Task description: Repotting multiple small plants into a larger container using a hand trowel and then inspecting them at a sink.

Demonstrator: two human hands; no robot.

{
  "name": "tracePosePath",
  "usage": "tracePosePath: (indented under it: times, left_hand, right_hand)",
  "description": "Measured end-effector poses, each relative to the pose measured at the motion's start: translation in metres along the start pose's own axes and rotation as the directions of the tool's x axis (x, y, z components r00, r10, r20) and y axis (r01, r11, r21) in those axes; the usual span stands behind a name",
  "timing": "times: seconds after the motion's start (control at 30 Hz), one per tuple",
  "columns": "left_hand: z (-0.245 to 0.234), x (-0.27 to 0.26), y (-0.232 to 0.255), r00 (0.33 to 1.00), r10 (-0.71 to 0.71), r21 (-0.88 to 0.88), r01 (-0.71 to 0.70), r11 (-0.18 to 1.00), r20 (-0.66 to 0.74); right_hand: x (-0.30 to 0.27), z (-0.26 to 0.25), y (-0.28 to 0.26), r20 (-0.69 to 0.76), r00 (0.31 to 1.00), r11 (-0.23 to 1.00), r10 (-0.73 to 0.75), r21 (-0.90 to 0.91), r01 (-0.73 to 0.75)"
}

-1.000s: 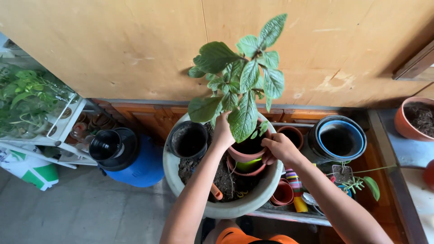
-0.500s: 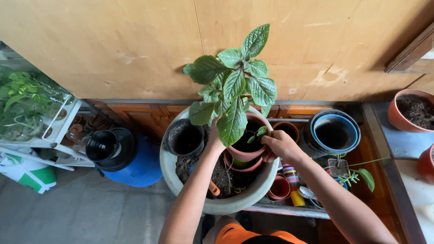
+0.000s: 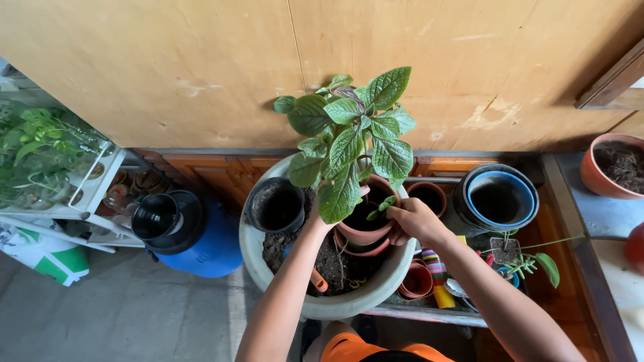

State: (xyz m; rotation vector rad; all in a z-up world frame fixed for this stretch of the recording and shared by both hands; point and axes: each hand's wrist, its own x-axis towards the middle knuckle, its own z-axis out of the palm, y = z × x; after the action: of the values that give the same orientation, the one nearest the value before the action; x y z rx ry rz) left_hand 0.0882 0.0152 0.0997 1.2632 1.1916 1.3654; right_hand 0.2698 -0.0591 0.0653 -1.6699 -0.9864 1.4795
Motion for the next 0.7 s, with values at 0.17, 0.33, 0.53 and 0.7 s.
tracePosePath:
  times: [0.17,0.33,0.53,0.7]
  left_hand:
    - [-0.003,0.0,0.004,0.984,0.18,0.126,-0.179,0.976,0.004]
    - [-0.004,0.003,0.012,0.946,0.323,0.215,-0.318,0.923,0.014]
    - [-0.053,0.014,0.02,0.874,0.483,0.333,-0.47,0.817,0.05]
    - [-0.112,0.013,0.042,0.811,0.58,0.436,-0.55,0.712,0.076]
  right_hand:
    - [0.004,0.0,0.001,0.006,1.0,1.0,-0.012,-0.005,0.012]
    - [-0.002,0.005,-0.011,0.009,1.0,1.0,0.015,0.0,-0.015]
    - [-0.005,0.021,-0.009,0.055,0.996,0.998,0.065,-0.019,-0.064]
    - [-0.007,0.032,0.022,0.106,0.986,0.992,0.127,-0.006,-0.127]
